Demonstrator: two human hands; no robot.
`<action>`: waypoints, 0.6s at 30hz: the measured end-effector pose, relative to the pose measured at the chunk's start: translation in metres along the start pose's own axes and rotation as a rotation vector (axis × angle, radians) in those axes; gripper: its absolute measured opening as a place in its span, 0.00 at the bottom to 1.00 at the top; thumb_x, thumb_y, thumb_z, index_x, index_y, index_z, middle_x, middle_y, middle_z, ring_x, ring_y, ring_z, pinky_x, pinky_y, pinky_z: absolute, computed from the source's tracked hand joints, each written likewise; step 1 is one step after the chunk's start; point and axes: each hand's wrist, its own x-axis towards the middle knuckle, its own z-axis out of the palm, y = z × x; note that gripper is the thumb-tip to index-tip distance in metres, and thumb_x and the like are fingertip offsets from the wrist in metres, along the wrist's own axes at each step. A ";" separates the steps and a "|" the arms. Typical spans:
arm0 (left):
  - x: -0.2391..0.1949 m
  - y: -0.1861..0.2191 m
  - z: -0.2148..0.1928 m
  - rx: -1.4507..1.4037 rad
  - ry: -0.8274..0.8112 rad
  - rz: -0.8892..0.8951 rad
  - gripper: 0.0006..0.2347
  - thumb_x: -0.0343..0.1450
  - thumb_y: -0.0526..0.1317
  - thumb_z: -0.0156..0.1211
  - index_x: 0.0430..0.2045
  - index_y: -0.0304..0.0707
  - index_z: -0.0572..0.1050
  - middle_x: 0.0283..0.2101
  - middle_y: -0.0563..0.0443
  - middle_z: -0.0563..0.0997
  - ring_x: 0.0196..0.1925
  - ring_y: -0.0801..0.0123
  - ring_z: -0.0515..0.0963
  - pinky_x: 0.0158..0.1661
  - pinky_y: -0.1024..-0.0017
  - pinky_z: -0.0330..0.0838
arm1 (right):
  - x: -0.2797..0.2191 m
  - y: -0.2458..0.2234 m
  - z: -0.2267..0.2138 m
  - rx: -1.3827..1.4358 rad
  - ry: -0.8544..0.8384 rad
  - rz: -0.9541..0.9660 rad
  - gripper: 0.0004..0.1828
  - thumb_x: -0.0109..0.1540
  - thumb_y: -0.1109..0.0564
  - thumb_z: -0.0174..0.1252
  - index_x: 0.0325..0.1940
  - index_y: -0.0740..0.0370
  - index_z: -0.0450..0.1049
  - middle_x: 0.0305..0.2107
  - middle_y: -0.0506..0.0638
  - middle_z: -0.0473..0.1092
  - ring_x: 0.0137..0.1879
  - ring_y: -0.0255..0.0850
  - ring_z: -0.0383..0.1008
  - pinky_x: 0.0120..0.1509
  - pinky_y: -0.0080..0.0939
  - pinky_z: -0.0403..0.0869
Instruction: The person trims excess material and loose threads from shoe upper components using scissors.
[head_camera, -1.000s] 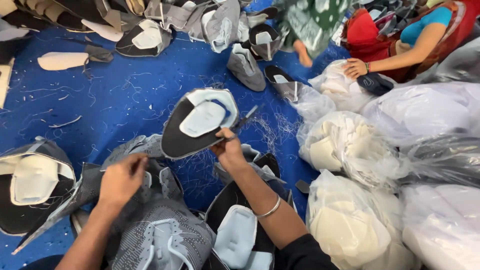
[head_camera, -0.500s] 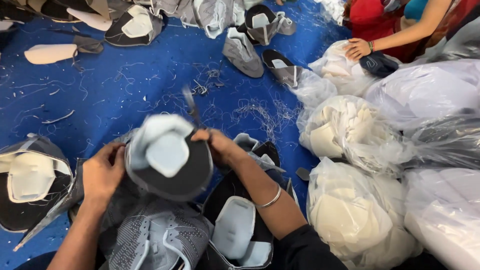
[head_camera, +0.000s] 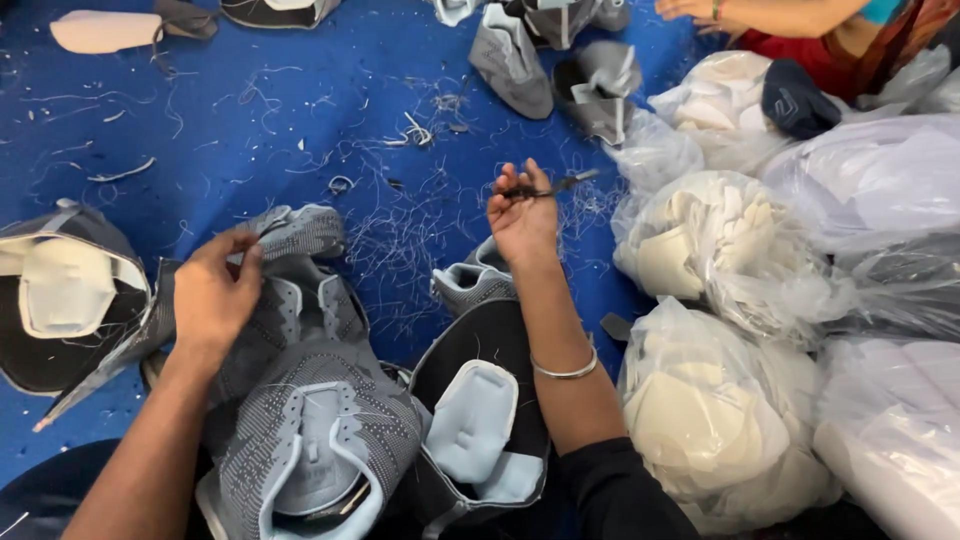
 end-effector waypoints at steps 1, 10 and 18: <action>0.004 -0.001 0.002 0.005 -0.001 -0.003 0.09 0.76 0.39 0.62 0.47 0.36 0.80 0.41 0.40 0.83 0.35 0.58 0.84 0.38 0.64 0.76 | -0.003 0.000 0.002 0.002 0.002 0.006 0.13 0.63 0.51 0.62 0.29 0.56 0.70 0.31 0.50 0.78 0.34 0.36 0.77 0.32 0.34 0.73; 0.016 -0.061 -0.030 0.451 -0.007 -0.072 0.32 0.60 0.56 0.77 0.55 0.38 0.76 0.57 0.34 0.72 0.57 0.35 0.69 0.54 0.44 0.64 | -0.003 0.012 -0.003 -0.138 -0.118 0.183 0.11 0.64 0.53 0.62 0.29 0.56 0.71 0.29 0.47 0.74 0.37 0.39 0.76 0.36 0.38 0.71; 0.029 -0.168 -0.017 0.477 0.154 -0.695 0.44 0.64 0.63 0.70 0.62 0.24 0.59 0.60 0.21 0.64 0.64 0.30 0.62 0.60 0.39 0.57 | -0.022 0.032 0.014 -0.214 -0.115 0.244 0.12 0.63 0.51 0.59 0.28 0.55 0.70 0.27 0.47 0.73 0.36 0.39 0.75 0.36 0.38 0.70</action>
